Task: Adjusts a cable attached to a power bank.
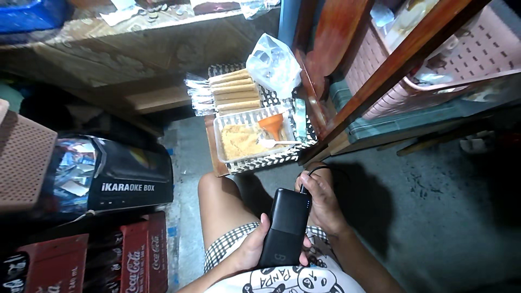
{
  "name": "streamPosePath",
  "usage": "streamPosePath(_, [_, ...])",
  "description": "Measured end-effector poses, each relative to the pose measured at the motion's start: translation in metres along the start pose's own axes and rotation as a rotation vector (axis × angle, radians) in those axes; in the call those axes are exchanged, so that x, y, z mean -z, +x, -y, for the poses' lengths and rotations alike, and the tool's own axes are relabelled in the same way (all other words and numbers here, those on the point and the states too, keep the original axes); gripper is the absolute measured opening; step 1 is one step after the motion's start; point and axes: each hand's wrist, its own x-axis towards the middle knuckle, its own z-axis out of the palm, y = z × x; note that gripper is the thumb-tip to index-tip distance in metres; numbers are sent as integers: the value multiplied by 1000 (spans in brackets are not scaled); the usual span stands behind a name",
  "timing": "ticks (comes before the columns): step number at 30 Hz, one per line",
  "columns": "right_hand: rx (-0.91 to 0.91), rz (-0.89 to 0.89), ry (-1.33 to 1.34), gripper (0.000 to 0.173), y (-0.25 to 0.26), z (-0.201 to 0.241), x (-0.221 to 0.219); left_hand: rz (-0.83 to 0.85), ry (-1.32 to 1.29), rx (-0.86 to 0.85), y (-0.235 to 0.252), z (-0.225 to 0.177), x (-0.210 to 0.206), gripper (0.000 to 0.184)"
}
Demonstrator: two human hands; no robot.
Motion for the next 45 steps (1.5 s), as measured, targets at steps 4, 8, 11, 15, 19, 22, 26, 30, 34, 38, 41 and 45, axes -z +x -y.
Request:
streamPosePath(4, [-10,12,7,33,0,-1,-2,14,-30,30,6,-5,-3,80])
streamPosePath(8, [-111,52,-61,36,-5,-2,-4,11,-77,-28,15,-6,-2,77])
streamPosePath(11, [-119,61,-63,36,-5,-2,-3,-14,-79,-49,18,-4,-3,75])
streamPosePath(15, [-122,48,-46,37,-6,-2,-6,-25,-42,-98,18,-4,-9,68])
streamPosePath(19, [-137,-12,-99,36,-9,-1,-9,-58,-34,-89,17,-3,-10,68])
streamPosePath(22, [-148,-54,-138,36,-10,1,-10,-78,-18,-85,17,-3,-10,69])
streamPosePath(26, [-156,-81,-143,35,-10,2,-10,-83,-22,-89,18,-3,-11,67])
streamPosePath(30, [-170,-76,-152,36,-10,0,-11,-98,-14,-118,18,-4,-15,62])
streamPosePath(34, [5,-160,-102,33,5,6,14,-76,42,-70,10,4,-11,64])
streamPosePath(38, [313,-287,-180,42,26,63,53,-64,41,-76,5,5,-4,68])
streamPosePath(41, [322,2,-211,27,9,53,33,53,76,-141,10,-3,4,67])
streamPosePath(45, [296,266,-170,24,-9,51,10,164,375,-314,20,-4,-2,66])
